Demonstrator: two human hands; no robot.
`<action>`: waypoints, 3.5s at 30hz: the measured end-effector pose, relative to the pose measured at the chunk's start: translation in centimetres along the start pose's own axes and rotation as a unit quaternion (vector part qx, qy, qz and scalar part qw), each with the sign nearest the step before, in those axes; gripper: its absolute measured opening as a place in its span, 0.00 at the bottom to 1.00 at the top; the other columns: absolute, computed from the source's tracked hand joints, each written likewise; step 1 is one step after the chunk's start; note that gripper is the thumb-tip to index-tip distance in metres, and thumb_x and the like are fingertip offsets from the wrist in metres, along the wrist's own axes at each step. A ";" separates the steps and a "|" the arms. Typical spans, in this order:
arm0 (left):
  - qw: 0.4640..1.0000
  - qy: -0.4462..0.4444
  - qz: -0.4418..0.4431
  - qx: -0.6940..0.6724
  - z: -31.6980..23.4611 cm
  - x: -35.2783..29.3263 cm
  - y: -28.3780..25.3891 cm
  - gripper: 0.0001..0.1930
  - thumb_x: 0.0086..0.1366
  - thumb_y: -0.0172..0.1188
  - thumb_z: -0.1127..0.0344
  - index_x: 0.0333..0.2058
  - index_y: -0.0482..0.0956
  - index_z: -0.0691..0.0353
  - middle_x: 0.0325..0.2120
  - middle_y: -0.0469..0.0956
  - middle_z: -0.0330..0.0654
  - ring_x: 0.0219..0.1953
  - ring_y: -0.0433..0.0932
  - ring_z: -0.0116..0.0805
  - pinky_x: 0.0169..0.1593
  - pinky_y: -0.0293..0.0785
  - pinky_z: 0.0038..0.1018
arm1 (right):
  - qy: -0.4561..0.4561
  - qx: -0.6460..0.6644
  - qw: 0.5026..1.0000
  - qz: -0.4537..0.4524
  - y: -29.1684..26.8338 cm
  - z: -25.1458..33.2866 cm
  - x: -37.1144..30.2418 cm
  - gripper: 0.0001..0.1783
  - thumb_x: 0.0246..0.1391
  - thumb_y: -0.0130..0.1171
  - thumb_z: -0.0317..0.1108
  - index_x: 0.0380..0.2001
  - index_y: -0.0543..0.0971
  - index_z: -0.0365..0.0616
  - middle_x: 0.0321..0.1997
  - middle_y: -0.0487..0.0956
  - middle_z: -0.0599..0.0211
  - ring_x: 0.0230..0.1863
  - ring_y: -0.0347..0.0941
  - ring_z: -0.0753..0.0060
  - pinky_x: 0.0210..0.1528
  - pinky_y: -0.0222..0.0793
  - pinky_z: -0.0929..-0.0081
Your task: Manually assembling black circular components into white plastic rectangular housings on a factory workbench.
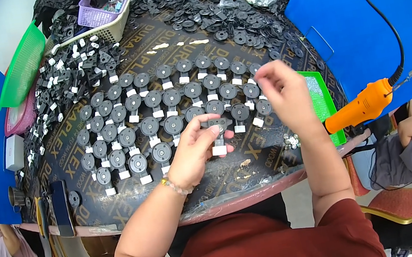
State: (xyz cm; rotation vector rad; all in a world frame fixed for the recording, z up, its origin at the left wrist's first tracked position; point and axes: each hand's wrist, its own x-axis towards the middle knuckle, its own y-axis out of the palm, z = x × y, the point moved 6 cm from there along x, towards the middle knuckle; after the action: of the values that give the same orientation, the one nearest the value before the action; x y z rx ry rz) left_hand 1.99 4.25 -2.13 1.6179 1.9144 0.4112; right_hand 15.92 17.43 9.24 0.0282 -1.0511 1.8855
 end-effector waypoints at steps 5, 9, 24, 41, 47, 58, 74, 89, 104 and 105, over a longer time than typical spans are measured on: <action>0.997 0.064 -0.005 0.041 -0.2 0.6 -0.3 0.12 0.68 0.54 0.71 0.50 0.72 0.61 0.33 0.81 0.49 0.31 0.80 0.32 0.39 0.78 0.29 | -0.020 -0.170 0.982 -0.084 0.1 -4.5 4.7 0.11 0.53 0.56 0.23 0.41 0.76 0.40 0.39 0.80 0.53 0.44 0.76 0.47 0.47 0.71 0.56; 0.997 0.067 -0.002 0.033 -0.4 0.6 -0.5 0.12 0.68 0.53 0.73 0.50 0.72 0.62 0.34 0.81 0.50 0.30 0.80 0.32 0.39 0.78 0.30 | 0.029 -0.282 0.958 -0.053 3.7 -12.3 11.7 0.14 0.54 0.53 0.25 0.44 0.78 0.43 0.42 0.81 0.52 0.45 0.76 0.47 0.51 0.71 0.56; 0.993 0.086 -0.017 -0.076 -1.3 0.3 -0.4 0.19 0.73 0.46 0.64 0.59 0.66 0.63 0.46 0.78 0.54 0.43 0.80 0.41 0.50 0.77 0.37 | -0.021 -0.230 0.973 -0.016 6.9 -14.3 17.0 0.21 0.43 0.65 0.37 0.41 0.80 0.41 0.39 0.82 0.53 0.45 0.78 0.52 0.49 0.74 0.59; 0.990 0.111 -0.002 -0.092 -0.9 0.6 -0.5 0.15 0.75 0.48 0.64 0.56 0.71 0.60 0.43 0.76 0.37 0.44 0.77 0.26 0.46 0.80 0.30 | -0.191 0.020 0.981 0.018 5.5 4.4 -2.1 0.23 0.40 0.72 0.39 0.40 0.81 0.38 0.38 0.77 0.57 0.39 0.76 0.55 0.43 0.73 0.65; 0.992 0.108 0.004 -0.071 -0.8 0.5 -0.4 0.16 0.76 0.45 0.63 0.58 0.71 0.59 0.45 0.76 0.37 0.45 0.76 0.25 0.51 0.76 0.28 | -0.197 0.028 0.980 0.013 5.8 3.5 -2.7 0.24 0.37 0.74 0.38 0.40 0.82 0.40 0.43 0.76 0.59 0.45 0.72 0.56 0.46 0.71 0.64; 0.996 0.084 0.009 -0.024 -0.1 0.4 -0.8 0.19 0.76 0.45 0.61 0.61 0.69 0.59 0.43 0.77 0.36 0.42 0.77 0.25 0.48 0.76 0.26 | -0.195 0.074 0.975 0.083 5.5 3.0 -3.2 0.26 0.39 0.75 0.38 0.43 0.82 0.39 0.43 0.79 0.58 0.45 0.74 0.56 0.48 0.71 0.64; 0.837 0.450 -0.229 0.209 -13.7 -15.5 -5.6 0.20 0.70 0.48 0.68 0.58 0.69 0.68 0.41 0.76 0.41 0.41 0.73 0.26 0.48 0.70 0.24 | -0.216 -0.010 0.961 0.171 12.5 4.3 -6.2 0.23 0.47 0.70 0.42 0.44 0.79 0.43 0.41 0.76 0.62 0.45 0.73 0.54 0.47 0.71 0.62; 0.335 0.029 -0.575 0.746 -24.3 -20.1 -33.3 0.18 0.56 0.60 0.71 0.47 0.78 0.53 0.41 0.78 0.48 0.47 0.77 0.50 0.49 0.76 0.42 | -0.220 -0.034 0.966 0.127 7.8 7.1 -5.6 0.22 0.44 0.71 0.34 0.44 0.79 0.40 0.47 0.77 0.59 0.48 0.73 0.53 0.49 0.71 0.62; 0.749 0.430 -0.374 0.338 -22.6 -18.9 -16.9 0.26 0.63 0.43 0.79 0.61 0.69 0.62 0.47 0.76 0.40 0.48 0.77 0.30 0.50 0.70 0.23 | 0.058 -0.165 0.973 0.151 0.1 -1.4 -11.9 0.10 0.49 0.60 0.21 0.37 0.77 0.41 0.37 0.77 0.55 0.36 0.76 0.47 0.38 0.74 0.58; 0.802 0.431 -0.297 0.286 -21.6 -17.8 -15.0 0.29 0.63 0.44 0.79 0.65 0.62 0.61 0.45 0.74 0.41 0.47 0.77 0.31 0.49 0.72 0.24 | 0.059 -0.187 0.972 0.130 -0.2 -2.0 -12.0 0.09 0.50 0.60 0.22 0.37 0.77 0.41 0.36 0.77 0.55 0.37 0.76 0.46 0.38 0.73 0.57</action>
State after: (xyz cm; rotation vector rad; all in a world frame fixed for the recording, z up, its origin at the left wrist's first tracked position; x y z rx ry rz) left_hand -21.51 -13.15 10.15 1.0572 3.3688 0.3337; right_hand 23.50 10.22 3.03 -0.4541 -1.3631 1.8601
